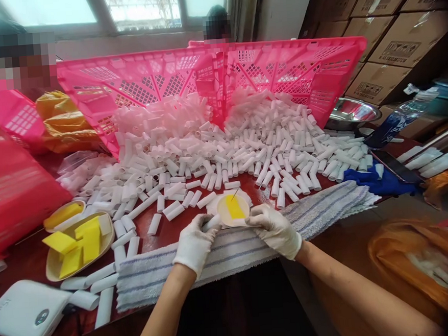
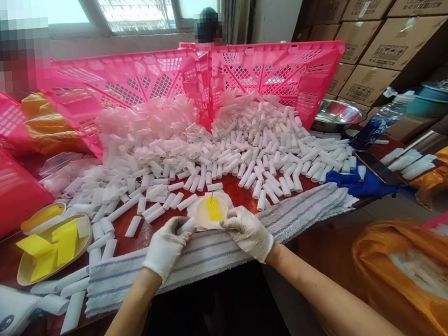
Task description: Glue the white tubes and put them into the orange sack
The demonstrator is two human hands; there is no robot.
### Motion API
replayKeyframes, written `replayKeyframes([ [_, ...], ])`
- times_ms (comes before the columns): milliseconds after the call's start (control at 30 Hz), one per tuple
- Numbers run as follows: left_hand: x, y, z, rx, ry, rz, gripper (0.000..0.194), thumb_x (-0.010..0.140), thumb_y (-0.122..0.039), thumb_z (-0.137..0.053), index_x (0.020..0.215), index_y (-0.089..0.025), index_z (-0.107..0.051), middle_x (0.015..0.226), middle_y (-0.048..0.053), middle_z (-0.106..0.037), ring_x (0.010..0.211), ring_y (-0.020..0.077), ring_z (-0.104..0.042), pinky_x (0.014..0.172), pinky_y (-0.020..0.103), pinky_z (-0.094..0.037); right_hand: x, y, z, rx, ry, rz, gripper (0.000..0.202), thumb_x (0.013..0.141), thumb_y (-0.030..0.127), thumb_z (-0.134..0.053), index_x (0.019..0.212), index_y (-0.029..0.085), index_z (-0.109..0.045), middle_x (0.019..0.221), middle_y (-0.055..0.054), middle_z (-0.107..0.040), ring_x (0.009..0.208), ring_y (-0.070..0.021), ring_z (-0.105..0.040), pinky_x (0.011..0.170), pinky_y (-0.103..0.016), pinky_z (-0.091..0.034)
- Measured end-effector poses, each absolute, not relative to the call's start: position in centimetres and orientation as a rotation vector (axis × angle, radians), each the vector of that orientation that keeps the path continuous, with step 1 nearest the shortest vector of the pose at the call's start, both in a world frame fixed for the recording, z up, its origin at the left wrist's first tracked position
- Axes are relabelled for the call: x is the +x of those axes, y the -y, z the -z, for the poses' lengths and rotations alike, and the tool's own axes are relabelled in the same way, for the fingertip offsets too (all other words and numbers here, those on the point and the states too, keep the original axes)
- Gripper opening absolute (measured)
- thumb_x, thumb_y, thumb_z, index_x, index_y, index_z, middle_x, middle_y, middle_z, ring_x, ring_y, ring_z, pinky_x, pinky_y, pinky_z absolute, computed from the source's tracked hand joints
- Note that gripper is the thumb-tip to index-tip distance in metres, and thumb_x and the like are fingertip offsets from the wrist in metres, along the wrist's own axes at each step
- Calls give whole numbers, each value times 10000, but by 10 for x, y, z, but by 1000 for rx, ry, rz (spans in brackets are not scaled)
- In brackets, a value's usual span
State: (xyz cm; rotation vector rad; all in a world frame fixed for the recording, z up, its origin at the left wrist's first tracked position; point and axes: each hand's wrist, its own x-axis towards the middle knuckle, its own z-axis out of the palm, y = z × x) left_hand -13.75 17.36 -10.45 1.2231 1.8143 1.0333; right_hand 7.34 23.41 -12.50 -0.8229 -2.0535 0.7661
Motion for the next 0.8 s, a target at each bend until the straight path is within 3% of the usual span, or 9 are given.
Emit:
replayKeyframes([
  [100, -127, -168, 100, 1206, -1622, -1088, 330, 657, -397, -667, 888, -169, -607, 863, 35, -680, 807, 166, -634, 768, 264, -506, 71, -223, 114, -996, 1713, -1147, 283, 781, 410, -616, 959, 192, -584, 910, -54, -617, 804, -152, -598, 694, -262, -506],
  [267, -118, -157, 85, 1346, -1501, -1063, 285, 701, -359, -649, 920, -180, -614, 880, 27, -674, 804, 152, -624, 770, 253, -497, 77, -216, 90, -1114, 1695, -1409, 340, 812, 489, -536, 892, 162, -580, 623, 18, -521, 531, -93, -458, 481, -213, -378],
  [367, -113, -151, 78, 1464, -1553, -968, 278, 757, -408, -585, 927, -189, -615, 822, 16, -665, 730, 143, -600, 689, 243, -475, 82, -212, 81, -1125, 1960, -1200, 277, 871, 417, -463, 836, 173, -588, 620, 15, -531, 542, -96, -462, 495, -215, -360],
  [567, -69, -143, 87, 1341, -1762, -859, 540, 887, -498, -229, 603, -182, -563, 596, 58, -613, 551, 164, -541, 535, 273, -390, 73, -190, 83, -899, 2180, -135, 329, 870, 231, -393, 556, 194, -483, 529, -21, -519, 525, -121, -465, 556, -260, -346],
  [700, -42, -141, 94, 1305, -1844, -928, 538, 879, -511, -227, 668, -191, -605, 655, 93, -653, 604, 200, -587, 594, 298, -420, 76, -178, 81, -1099, 2040, 0, 328, 870, 189, -388, 548, 205, -441, 494, -10, -493, 479, -119, -456, 519, -259, -324],
  [800, -32, -140, 96, 1237, -1709, -904, 563, 872, -546, -223, 639, -194, -596, 607, 80, -639, 578, 193, -584, 546, 285, -424, 86, -173, 79, -1089, 2069, 26, 329, 870, 185, -378, 547, 213, -428, 478, -8, -480, 466, -125, -454, 511, -265, -324],
])
